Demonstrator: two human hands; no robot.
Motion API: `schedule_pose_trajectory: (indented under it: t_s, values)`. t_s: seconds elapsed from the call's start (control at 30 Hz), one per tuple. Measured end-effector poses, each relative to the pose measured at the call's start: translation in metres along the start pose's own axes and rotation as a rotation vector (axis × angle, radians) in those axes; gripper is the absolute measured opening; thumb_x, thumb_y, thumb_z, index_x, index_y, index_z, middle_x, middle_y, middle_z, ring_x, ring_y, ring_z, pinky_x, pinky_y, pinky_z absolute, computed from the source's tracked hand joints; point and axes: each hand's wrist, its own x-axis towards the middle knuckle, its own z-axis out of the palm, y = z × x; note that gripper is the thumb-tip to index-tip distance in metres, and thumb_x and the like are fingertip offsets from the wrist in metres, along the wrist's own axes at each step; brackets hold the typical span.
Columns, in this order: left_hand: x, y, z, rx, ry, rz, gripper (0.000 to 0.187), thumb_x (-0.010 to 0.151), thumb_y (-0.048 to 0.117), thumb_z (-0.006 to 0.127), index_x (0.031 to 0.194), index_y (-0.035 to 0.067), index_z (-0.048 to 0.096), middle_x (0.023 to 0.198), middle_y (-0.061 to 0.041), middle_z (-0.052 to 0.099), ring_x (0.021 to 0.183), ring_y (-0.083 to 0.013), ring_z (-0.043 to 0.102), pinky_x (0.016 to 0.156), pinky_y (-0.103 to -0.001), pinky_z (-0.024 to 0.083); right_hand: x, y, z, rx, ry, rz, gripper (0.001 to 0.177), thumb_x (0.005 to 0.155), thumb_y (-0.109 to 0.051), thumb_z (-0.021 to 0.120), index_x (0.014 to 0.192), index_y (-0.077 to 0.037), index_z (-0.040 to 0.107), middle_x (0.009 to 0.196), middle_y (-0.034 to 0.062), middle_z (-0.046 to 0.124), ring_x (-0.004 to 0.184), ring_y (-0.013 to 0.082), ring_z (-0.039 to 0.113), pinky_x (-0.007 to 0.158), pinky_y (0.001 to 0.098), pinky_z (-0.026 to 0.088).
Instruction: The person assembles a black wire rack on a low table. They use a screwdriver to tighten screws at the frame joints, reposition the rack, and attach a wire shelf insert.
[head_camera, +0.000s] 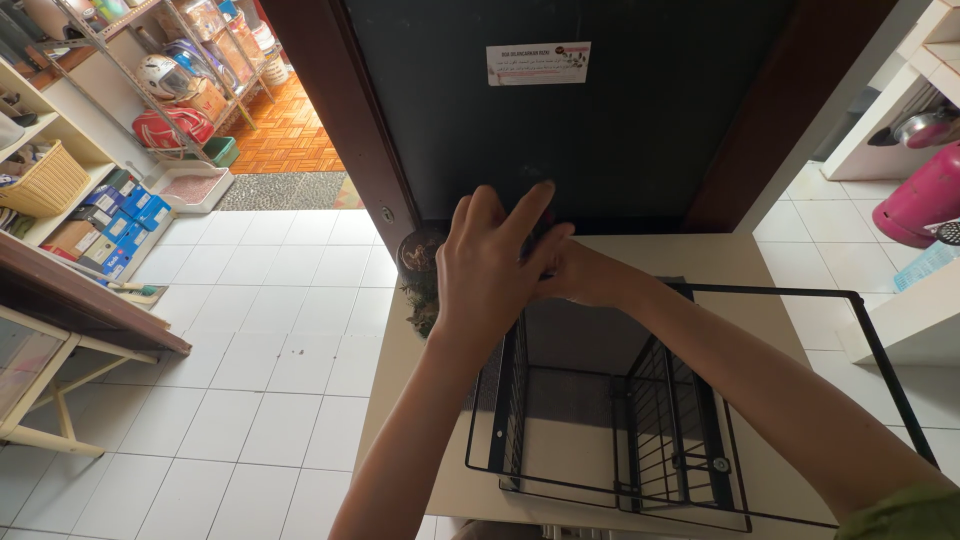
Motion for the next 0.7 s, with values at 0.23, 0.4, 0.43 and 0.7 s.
schedule_pose_trajectory:
  t_s: [0.23, 0.4, 0.43, 0.7]
  values:
    - [0.032, -0.018, -0.018, -0.381, -0.390, -0.024, 0.051, 0.080, 0.042, 0.083, 0.122, 0.017, 0.068, 0.108, 0.000, 0.062, 0.086, -0.0176, 0.070, 0.067, -0.035, 0.061, -0.007, -0.008, 0.000, 0.004, 0.015, -0.051, 0.033, 0.079, -0.036, 0.080, 0.100, -0.012, 0.078, 0.095, 0.0010, 0.080, 0.102, 0.0171, 0.074, 0.101, 0.0369, 0.055]
    - [0.047, -0.019, -0.018, -0.264, -0.422, -0.104, 0.061, 0.070, 0.051, 0.084, 0.114, 0.014, 0.064, 0.087, -0.002, 0.068, 0.071, -0.0176, 0.071, 0.062, -0.038, 0.058, -0.008, -0.004, 0.003, 0.080, -0.023, -0.043, 0.032, 0.082, -0.041, 0.075, 0.100, -0.015, 0.082, 0.098, -0.0027, 0.082, 0.102, 0.0136, 0.077, 0.105, 0.0359, 0.054]
    - [0.048, -0.016, -0.014, -0.149, -0.353, -0.159, 0.065, 0.064, 0.054, 0.087, 0.108, 0.012, 0.063, 0.076, -0.005, 0.067, 0.067, -0.0182, 0.070, 0.060, -0.038, 0.057, -0.008, -0.004, 0.002, 0.059, -0.024, -0.051, 0.032, 0.083, -0.040, 0.075, 0.101, -0.015, 0.082, 0.097, -0.0015, 0.082, 0.103, 0.0142, 0.076, 0.107, 0.0376, 0.052]
    - [0.032, -0.045, -0.020, -0.359, -0.279, 0.059, 0.046, 0.099, 0.039, 0.074, 0.129, 0.008, 0.059, 0.115, -0.011, 0.061, 0.087, -0.0177, 0.068, 0.067, -0.032, 0.058, -0.011, -0.005, 0.000, -0.033, -0.001, -0.017, 0.030, 0.080, -0.040, 0.079, 0.097, -0.015, 0.083, 0.093, 0.0041, 0.081, 0.102, 0.0220, 0.076, 0.104, 0.0460, 0.053]
